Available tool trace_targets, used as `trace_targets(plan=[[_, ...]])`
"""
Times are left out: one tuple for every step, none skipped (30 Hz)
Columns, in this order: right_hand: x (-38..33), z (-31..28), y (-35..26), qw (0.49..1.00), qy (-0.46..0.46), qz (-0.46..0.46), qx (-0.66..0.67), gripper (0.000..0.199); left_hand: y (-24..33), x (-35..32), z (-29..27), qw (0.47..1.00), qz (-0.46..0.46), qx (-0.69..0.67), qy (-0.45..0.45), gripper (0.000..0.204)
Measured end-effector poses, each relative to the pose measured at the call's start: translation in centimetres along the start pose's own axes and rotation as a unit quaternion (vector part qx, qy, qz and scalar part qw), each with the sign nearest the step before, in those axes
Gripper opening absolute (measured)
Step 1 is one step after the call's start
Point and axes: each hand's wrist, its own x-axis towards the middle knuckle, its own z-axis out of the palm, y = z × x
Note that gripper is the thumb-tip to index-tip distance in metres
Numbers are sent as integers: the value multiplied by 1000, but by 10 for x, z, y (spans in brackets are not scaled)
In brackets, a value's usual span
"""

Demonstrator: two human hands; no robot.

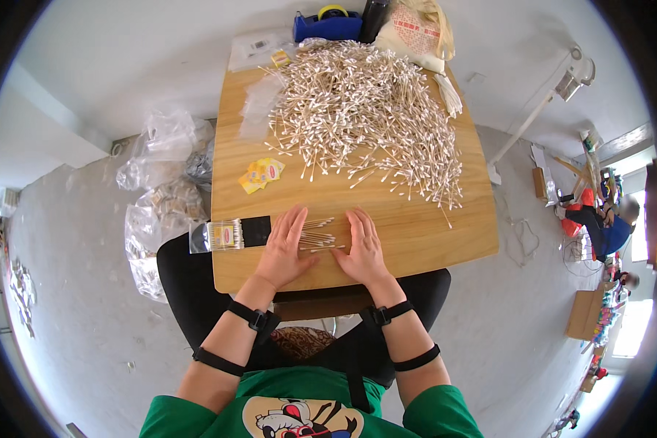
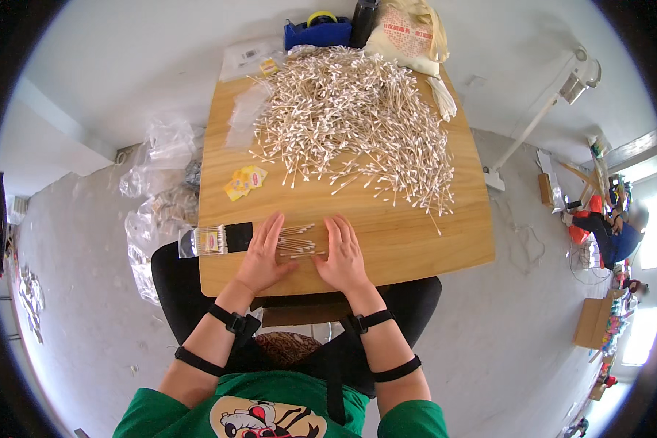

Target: Arranging and packaging cotton swabs on a table.

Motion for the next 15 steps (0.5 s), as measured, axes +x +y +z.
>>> trace_targets(plan=[[2,2,-2,1000,0,-1,1,76,-4,0,3,1000,0,1,1,96],[4,4,-3,1000,1,4,-4,77,-10,1,8,1000,-9,-11,23,97],[3,6,-4,1000,1,13,-9,78,-10,3,9,999,-17,-23,44,99],[3,8,-4,1000,2,14,-9,78,-11,2,10,999,-17,-24,42,99],[3,10,-4,1000,17,9,5,76,-12,1,11,999,-12,-20,41,94],[2,12,-3,999,33,4,20,74,-12,1,12,999,-7,-16,41,89],[3,16,-1,999,34,6,20,74,-13,1,13,999,-6,-17,39,89],[5,20,0,996,57,13,65,68,-13,1,16,989,-59,-125,55,79],[10,22,-4,990,78,20,113,62,-16,-1,18,964,-114,-230,72,71],[13,24,-9,990,76,21,115,62,-19,-1,20,964,-118,-229,71,71],[16,26,-14,982,60,58,171,55,-23,0,22,938,-118,-308,103,65],[20,27,-18,969,45,95,225,48,-23,3,23,905,-115,-386,134,60],[21,31,-20,969,43,96,225,48,-22,4,24,905,-117,-385,135,60],[22,35,-21,961,51,93,254,46,-20,5,25,892,-132,-411,134,61],[23,40,-22,953,61,90,282,45,-17,7,26,878,-146,-436,132,62]])
